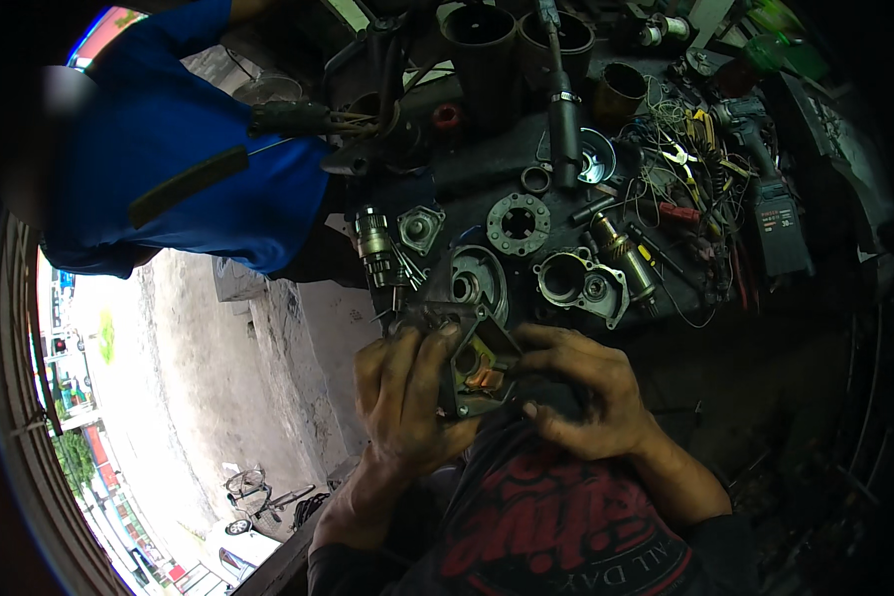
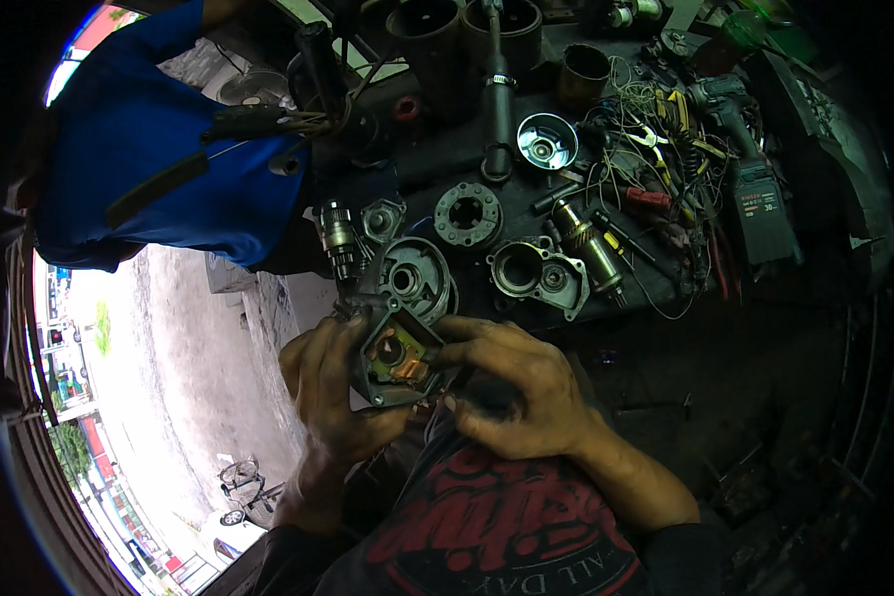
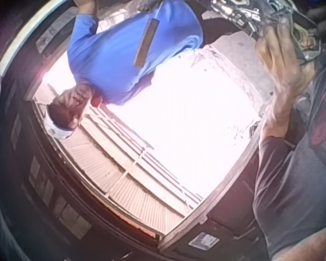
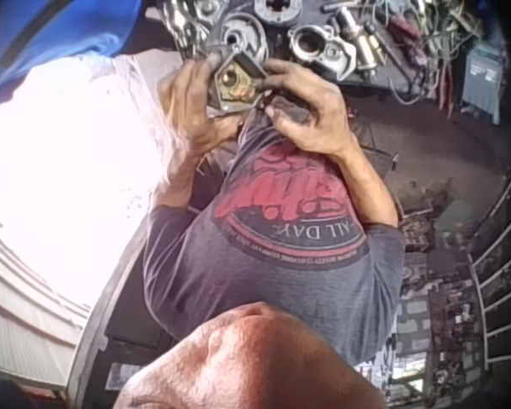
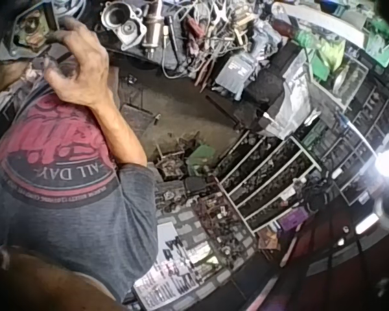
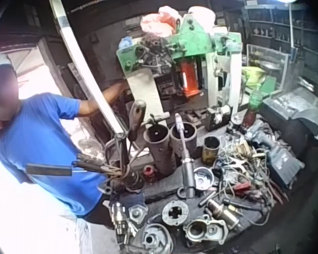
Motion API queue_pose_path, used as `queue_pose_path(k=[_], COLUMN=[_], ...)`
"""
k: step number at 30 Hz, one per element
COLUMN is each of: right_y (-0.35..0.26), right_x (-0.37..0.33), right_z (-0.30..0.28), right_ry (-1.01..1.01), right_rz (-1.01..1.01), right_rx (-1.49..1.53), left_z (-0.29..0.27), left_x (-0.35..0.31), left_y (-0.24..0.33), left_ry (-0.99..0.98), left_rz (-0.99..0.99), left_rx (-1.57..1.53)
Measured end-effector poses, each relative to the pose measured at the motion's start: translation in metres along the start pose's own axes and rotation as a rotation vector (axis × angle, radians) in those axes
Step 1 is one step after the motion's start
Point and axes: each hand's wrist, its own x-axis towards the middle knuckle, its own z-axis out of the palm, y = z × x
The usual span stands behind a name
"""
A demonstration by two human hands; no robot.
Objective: The person assembles small engine components on a workbench, handling gears, housings, and shafts. They repeatedly pick up, align, and place parts, then walk to a shelf to retrieve additional components.
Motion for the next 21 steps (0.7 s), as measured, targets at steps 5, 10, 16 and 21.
queue_pose_path(k=[5,10,16,21], right_y=[0.005,0.010,0.006,-0.001], right_x=[-0.003,-0.006,-0.005,0.002], right_z=[0.000,0.000,0.004,0.004], right_ry=[0.002,0.004,0.027,0.064], right_rz=[-0.047,-0.065,0.004,-0.064], right_rx=[0.002,0.003,0.172,0.196], left_z=[0.002,0.002,-0.003,-0.008], left_x=[-0.003,-0.002,0.010,0.021], left_y=[-0.001,0.000,0.000,0.000], left_ry=[0.041,0.022,-0.021,-0.060], left_rz=[0.038,0.035,-0.136,-0.302], left_rx=[-0.002,-0.027,-0.203,-0.409])
